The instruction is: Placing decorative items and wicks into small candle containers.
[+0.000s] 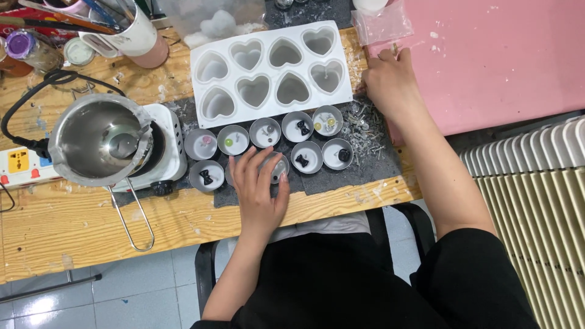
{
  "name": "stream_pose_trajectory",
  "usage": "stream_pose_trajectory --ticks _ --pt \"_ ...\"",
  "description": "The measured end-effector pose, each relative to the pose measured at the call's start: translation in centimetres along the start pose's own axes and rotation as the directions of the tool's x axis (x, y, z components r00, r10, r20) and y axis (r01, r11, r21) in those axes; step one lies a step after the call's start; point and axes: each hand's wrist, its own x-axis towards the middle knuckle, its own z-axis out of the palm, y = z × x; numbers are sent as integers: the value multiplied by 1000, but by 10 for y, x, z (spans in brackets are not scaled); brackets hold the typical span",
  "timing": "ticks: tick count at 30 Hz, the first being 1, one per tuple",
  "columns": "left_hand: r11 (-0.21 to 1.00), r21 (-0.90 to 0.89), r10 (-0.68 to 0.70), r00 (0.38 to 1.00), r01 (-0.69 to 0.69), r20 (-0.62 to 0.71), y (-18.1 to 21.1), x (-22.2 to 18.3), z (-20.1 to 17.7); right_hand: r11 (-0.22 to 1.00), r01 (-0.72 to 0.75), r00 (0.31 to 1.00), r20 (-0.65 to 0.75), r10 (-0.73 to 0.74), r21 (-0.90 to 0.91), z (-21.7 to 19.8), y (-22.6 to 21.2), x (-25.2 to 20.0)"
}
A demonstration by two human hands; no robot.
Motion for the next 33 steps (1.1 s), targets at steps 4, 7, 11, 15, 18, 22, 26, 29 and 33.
stream_pose_trajectory --ticks 4,7,11,15,18,22,26,29,33 --pt "1000 30 3 1000 -3 3 -2 6 -5 999 15 1000 11 -15 30 4 2 7" --pt "999 31 6 1000 -5 -22 -5 9 -7 999 26 998 49 -27 20 5 3 9" --pt "1000 19 7 1000 -7 -11 -8 13 -9 988 -10 997 76 -2 157 -3 3 8" --pt "1000 -11 28 999 -28 16 -2 22 -13 979 -70 993 104 50 194 -3 5 4" --pt "999 -18 41 999 -41 18 3 27 -11 951 -53 998 57 38 305 0 8 6" --pt "995 -37 93 994 -91 50 8 41 -1 940 -25 999 37 13 342 6 -3 11" --pt "980 1 194 965 -197 178 22 62 8 937 -78 997 36 70 340 22 -6 11" --pt "969 16 238 948 -247 210 30 73 19 952 -58 997 -29 70 300 17 -8 9" --pt "977 -5 212 960 -215 182 36 82 25 802 -52 993 -57 107 594 -15 -1 5"
